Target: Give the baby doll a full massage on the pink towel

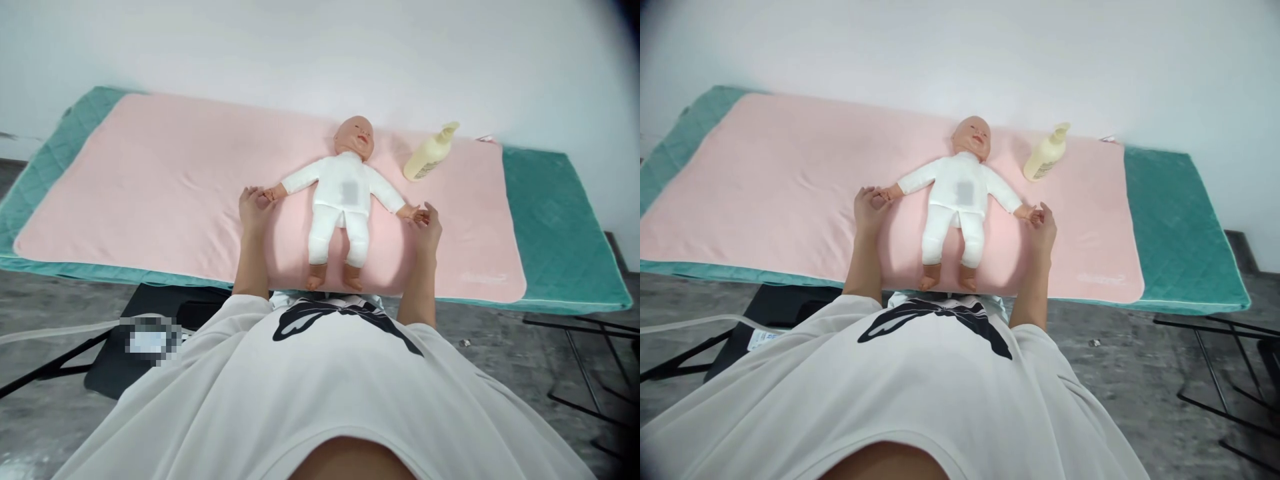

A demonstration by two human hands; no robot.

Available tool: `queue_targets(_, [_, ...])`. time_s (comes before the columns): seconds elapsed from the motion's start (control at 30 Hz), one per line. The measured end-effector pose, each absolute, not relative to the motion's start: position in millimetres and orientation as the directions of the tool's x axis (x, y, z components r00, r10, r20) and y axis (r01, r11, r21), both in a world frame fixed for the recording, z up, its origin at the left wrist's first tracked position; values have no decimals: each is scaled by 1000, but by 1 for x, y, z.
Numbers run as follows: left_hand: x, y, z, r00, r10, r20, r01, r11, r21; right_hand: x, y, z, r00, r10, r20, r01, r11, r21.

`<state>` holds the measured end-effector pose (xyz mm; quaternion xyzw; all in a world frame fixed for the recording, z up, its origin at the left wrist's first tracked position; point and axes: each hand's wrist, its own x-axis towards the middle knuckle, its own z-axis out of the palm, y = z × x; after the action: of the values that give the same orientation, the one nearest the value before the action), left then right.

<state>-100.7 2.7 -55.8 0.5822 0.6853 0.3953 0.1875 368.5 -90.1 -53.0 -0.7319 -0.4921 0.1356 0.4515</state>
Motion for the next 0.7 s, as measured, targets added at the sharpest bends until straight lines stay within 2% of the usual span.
queue_targets(0.23, [-102, 4, -59, -218, 955, 200, 673, -1, 740, 370, -93, -61, 480, 843, 243, 610, -121, -783])
queue_targets(0.47, [-95, 1, -41, -337, 926, 171, 608, 76, 790, 366, -79, -59, 543, 798, 262, 426, 7, -905])
queue_targets(0.53, [-92, 1, -32, -328, 924, 198, 568, 25, 823, 362, -73, -50, 522, 788, 327, 440, 79, -895])
queue_targets(0.7, [-69, 7, 0, -187, 909, 373, 473, -250, 845, 338, -54, -14, 379, 766, 520, 473, 322, -820])
